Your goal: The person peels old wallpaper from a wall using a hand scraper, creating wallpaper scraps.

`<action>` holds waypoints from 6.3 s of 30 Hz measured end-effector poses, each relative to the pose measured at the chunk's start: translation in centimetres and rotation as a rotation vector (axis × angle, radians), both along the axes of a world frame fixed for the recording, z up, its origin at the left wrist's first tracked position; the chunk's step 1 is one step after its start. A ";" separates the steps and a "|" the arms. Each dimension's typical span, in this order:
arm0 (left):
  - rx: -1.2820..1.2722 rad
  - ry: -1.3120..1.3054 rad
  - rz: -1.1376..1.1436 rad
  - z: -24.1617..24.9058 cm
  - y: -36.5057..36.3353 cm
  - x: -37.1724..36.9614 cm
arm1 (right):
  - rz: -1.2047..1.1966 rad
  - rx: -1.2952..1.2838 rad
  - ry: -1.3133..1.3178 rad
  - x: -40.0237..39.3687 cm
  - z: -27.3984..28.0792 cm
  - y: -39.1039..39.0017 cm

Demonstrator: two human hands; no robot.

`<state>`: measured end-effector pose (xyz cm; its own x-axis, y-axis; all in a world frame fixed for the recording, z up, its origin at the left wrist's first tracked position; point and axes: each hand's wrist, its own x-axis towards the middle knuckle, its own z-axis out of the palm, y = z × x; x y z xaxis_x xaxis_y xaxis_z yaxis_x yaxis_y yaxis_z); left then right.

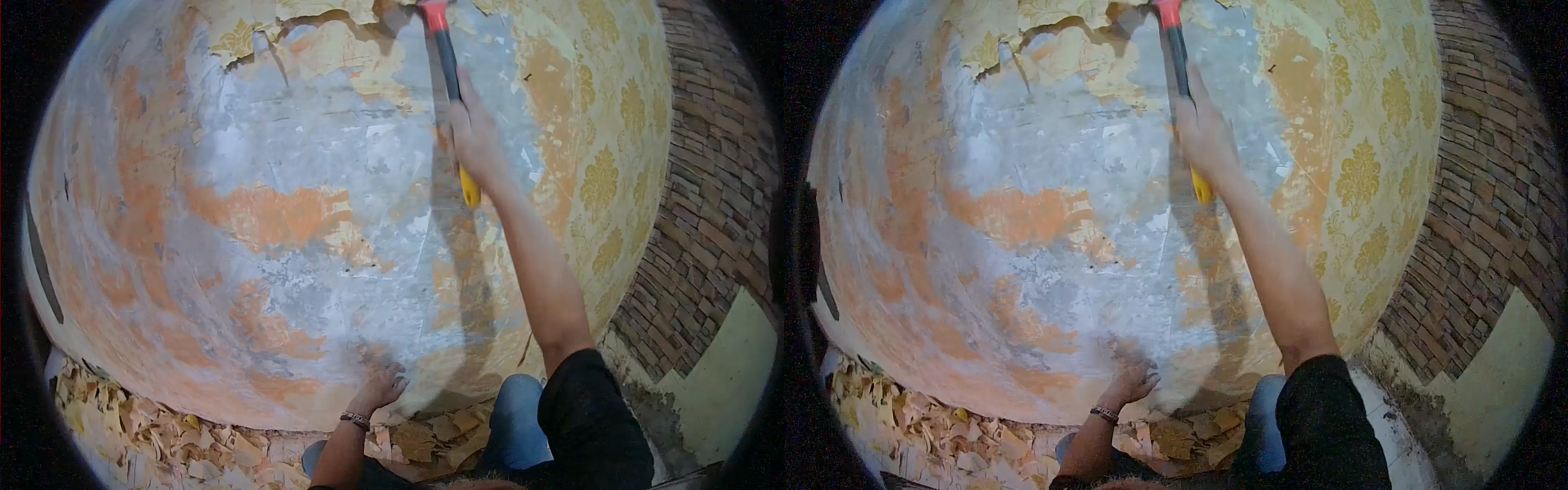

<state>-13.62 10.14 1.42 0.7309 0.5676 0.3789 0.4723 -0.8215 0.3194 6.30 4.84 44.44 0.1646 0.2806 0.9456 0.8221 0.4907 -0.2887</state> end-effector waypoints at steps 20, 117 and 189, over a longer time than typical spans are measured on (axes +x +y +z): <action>-0.194 0.101 0.007 -0.2 -1.0 -0.1 | -0.138 0.141 -0.083 6.1 2.0 -0.9; -0.279 0.256 -0.043 -3.7 0.8 1.2 | -0.271 -0.055 -0.100 7.2 14.4 -4.1; 0.827 -0.260 0.491 1.0 3.7 7.9 | -0.046 -1.161 -0.643 17.7 -29.7 -11.5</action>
